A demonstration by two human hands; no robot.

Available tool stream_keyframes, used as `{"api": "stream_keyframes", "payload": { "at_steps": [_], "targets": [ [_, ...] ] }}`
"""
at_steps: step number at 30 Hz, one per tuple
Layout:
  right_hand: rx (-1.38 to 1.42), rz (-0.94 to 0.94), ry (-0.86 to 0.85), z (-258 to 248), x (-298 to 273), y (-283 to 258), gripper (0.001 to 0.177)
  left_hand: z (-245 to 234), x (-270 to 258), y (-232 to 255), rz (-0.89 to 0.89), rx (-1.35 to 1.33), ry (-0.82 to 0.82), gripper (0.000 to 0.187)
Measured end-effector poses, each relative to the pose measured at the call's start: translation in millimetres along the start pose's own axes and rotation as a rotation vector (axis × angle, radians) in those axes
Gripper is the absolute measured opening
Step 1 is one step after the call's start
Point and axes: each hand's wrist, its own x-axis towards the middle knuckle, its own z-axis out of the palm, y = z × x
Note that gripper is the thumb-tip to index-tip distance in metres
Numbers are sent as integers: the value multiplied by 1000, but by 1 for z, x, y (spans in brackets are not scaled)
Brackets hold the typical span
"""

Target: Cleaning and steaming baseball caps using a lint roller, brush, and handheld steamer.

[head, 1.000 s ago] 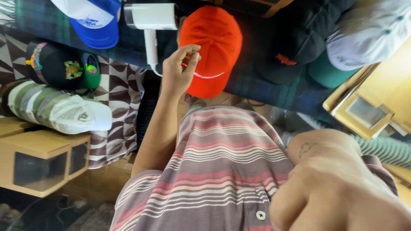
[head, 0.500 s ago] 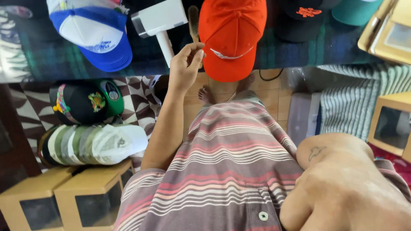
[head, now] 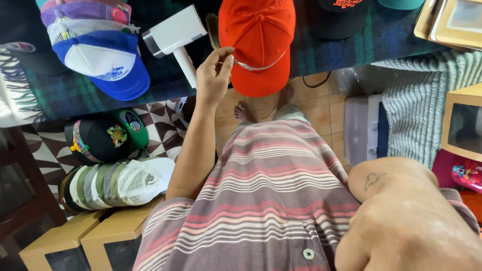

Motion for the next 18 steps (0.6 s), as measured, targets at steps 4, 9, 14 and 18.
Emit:
{"api": "stream_keyframes", "payload": {
  "at_steps": [4, 9, 14, 18],
  "targets": [
    [49, -32, -19, -28, -22, 23, 45, 15, 8, -17, 103, -5, 149, 18],
    [-400, 503, 587, -84, -56, 97, 31, 37, 15, -24, 174, 119, 355, 44],
    [-1048, 618, 480, -177, -165, 234, 53, 84, 36, -26, 252, 129, 452, 52],
    [-1242, 509, 453, -200, -186, 278, 75, 138, 43, -39, 216, 210, 698, 54]
  ]
}}
